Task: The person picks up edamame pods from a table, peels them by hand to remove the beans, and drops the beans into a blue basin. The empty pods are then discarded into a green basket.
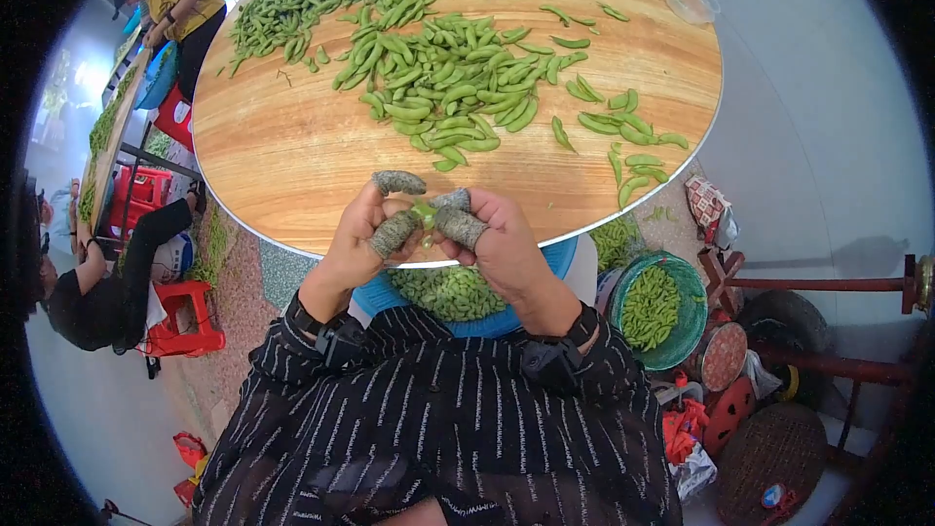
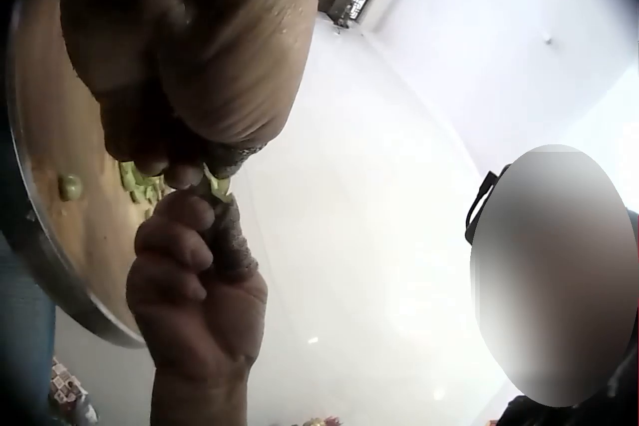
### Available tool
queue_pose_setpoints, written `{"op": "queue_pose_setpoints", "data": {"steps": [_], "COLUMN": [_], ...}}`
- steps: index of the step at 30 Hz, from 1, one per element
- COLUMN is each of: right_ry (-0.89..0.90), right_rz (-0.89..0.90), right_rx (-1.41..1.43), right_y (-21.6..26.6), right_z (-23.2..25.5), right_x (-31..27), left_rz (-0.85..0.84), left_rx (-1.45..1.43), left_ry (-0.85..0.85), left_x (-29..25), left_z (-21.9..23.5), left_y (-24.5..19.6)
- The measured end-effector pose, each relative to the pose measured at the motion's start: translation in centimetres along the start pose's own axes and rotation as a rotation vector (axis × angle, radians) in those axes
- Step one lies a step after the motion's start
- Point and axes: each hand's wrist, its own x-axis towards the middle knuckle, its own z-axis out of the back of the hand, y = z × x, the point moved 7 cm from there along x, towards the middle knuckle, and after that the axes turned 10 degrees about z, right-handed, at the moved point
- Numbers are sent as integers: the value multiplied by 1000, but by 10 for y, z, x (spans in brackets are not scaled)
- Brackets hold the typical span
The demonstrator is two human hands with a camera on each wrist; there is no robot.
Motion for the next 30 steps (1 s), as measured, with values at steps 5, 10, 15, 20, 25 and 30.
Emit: {"op": "queue_pose_setpoints", "data": {"steps": [5,10,15,20,25,30], "right_ry": [-73,-68,-22,-139,-34,-54], "right_rz": [13,-89,-62,-21,-78,-68], "right_rx": [-72,49,-33,-118,-78,-120], "right_y": [8,12,13,11,-6,-6], "right_z": [16,20,16,18,8,8], "right_x": [1,0,3,-6,-13,-3], "left_rz": [-11,-1,-76,-246,-405,-212], "left_rx": [157,314,609,920,1287,1292], "left_ry": [36,-98,86,-234,-305,-181], "left_x": [-11,-10,-1,-4,-8,-10], "left_z": [6,10,-14,-5,-20,-21], "left_y": [4,-6,-8,-14,-21,-12]}}
